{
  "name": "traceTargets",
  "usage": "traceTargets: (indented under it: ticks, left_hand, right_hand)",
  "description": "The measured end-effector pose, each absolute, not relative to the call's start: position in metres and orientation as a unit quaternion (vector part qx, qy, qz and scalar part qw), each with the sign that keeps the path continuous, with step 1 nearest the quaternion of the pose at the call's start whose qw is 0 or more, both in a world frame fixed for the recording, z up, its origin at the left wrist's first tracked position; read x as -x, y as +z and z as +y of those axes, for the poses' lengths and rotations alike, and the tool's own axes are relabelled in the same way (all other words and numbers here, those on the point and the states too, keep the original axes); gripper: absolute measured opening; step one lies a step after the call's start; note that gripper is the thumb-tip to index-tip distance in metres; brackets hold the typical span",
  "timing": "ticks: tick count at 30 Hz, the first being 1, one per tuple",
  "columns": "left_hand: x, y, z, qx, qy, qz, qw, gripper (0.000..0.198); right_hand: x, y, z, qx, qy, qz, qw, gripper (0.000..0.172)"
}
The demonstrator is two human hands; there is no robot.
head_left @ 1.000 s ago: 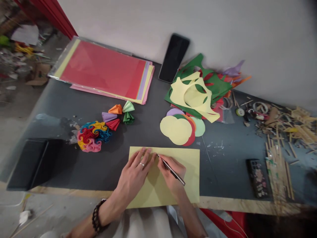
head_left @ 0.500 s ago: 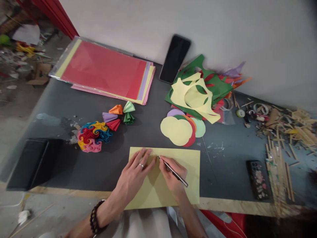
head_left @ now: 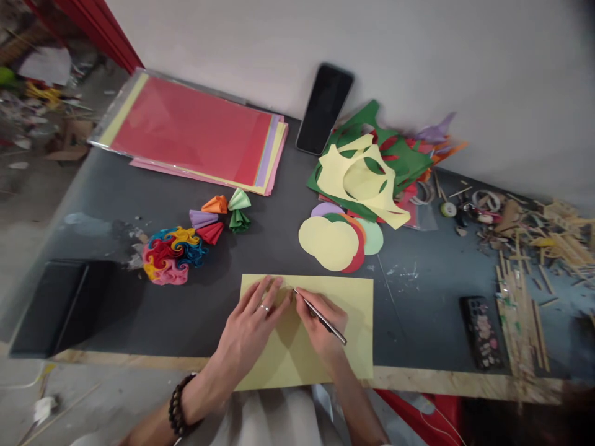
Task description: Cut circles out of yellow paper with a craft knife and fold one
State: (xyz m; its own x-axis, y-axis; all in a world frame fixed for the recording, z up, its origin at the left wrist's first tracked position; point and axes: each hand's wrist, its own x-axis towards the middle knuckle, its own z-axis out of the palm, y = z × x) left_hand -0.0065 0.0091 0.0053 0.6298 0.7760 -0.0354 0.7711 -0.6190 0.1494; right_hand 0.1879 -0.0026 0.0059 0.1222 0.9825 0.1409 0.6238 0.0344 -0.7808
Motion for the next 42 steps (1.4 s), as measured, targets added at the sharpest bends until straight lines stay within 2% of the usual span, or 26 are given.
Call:
traceTargets:
  ticks: [3,13,32,42]
  left_hand:
    - [0.005,0.007,0.009,-0.896,0.017,0.438,0.073,0.061]
    - [0.005,0.008,0.01,-0.899,0.024,0.433,0.058,0.057]
    - [0.005,0.006,0.008,-0.897,0.019,0.438,0.059,0.065]
    - [0.011,0.012,0.012,-0.903,0.027,0.422,0.079,0.068]
  right_hand:
    - [-0.187,0.006,-0.002,0.655,0.24,-0.614,0.37,0.026]
    - [-0.186,0.002,-0.008,0.657,0.193,-0.643,0.342,0.019]
    - [-0.179,0.0,-0.027,0.69,0.202,-0.604,0.344,0.018]
    - [-0.178,-0.004,-0.037,0.684,0.185,-0.631,0.315,0.026]
